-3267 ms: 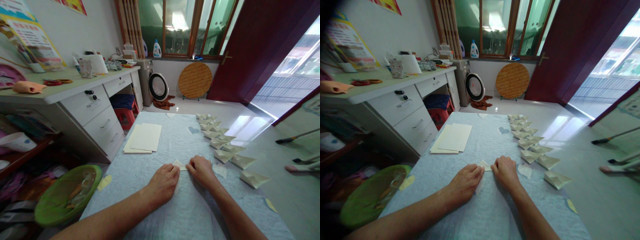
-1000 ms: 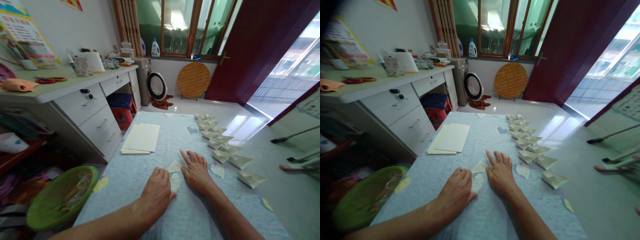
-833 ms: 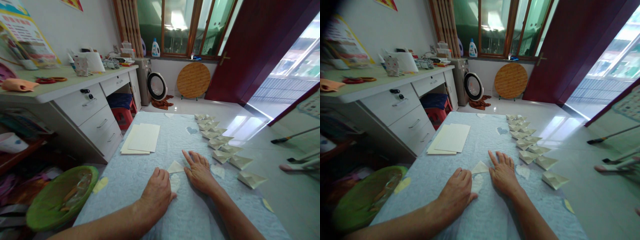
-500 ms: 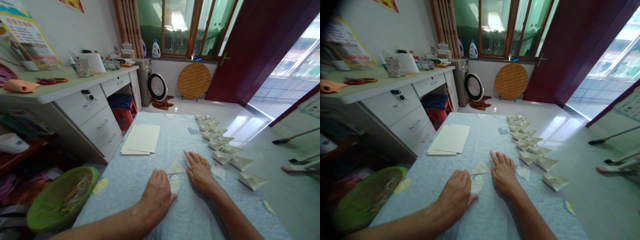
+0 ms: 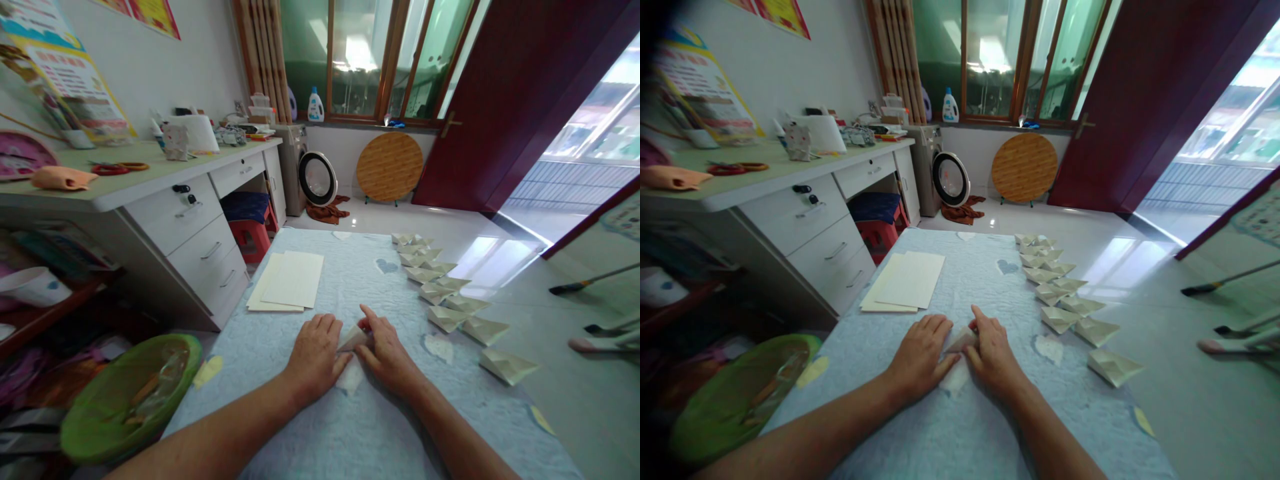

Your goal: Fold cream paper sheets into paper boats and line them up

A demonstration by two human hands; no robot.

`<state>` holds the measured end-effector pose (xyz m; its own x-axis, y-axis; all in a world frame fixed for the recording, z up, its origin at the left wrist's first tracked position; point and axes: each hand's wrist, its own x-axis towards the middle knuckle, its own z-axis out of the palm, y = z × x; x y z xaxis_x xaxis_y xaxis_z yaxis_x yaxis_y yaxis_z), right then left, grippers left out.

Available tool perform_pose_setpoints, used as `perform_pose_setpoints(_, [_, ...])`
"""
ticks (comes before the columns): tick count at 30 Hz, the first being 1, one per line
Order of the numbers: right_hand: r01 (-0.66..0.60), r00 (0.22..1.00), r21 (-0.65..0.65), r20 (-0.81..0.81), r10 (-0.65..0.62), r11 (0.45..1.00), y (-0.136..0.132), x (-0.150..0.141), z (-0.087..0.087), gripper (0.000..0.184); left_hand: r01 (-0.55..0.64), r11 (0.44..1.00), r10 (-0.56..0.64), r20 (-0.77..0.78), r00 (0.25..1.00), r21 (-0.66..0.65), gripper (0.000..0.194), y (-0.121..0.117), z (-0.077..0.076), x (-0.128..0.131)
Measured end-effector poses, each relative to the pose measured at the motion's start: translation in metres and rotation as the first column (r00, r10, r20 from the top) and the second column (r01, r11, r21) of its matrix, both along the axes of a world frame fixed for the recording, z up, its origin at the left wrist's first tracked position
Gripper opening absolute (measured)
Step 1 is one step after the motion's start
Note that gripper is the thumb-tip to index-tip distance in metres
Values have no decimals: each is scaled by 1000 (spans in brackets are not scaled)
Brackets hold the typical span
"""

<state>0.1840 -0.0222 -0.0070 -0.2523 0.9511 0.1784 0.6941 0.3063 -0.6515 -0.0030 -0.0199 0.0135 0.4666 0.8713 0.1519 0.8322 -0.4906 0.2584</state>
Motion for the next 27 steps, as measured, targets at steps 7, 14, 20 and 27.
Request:
perform_pose_setpoints(7, [27,942,-129,-330,-68,991,7,-1,-1,50,22,990,22,305,952,-142,38,8,-7,-5])
perform_pose_setpoints(14, [-63,624,-331,-749,-222,941,10,-2,9,46,264,828,268,761,590,-496,50,12,-10,2])
perform_pose_setpoints(20, [-154,478,-406,-828,-292,901,8,-7,11,45,533,713,341,890,304,-455,28,5,-2,12])
perform_pose_setpoints(27, [-66,674,-374,-701,-235,925,9,-9,3,24,512,716,339,877,340,-475,36,6,-5,11])
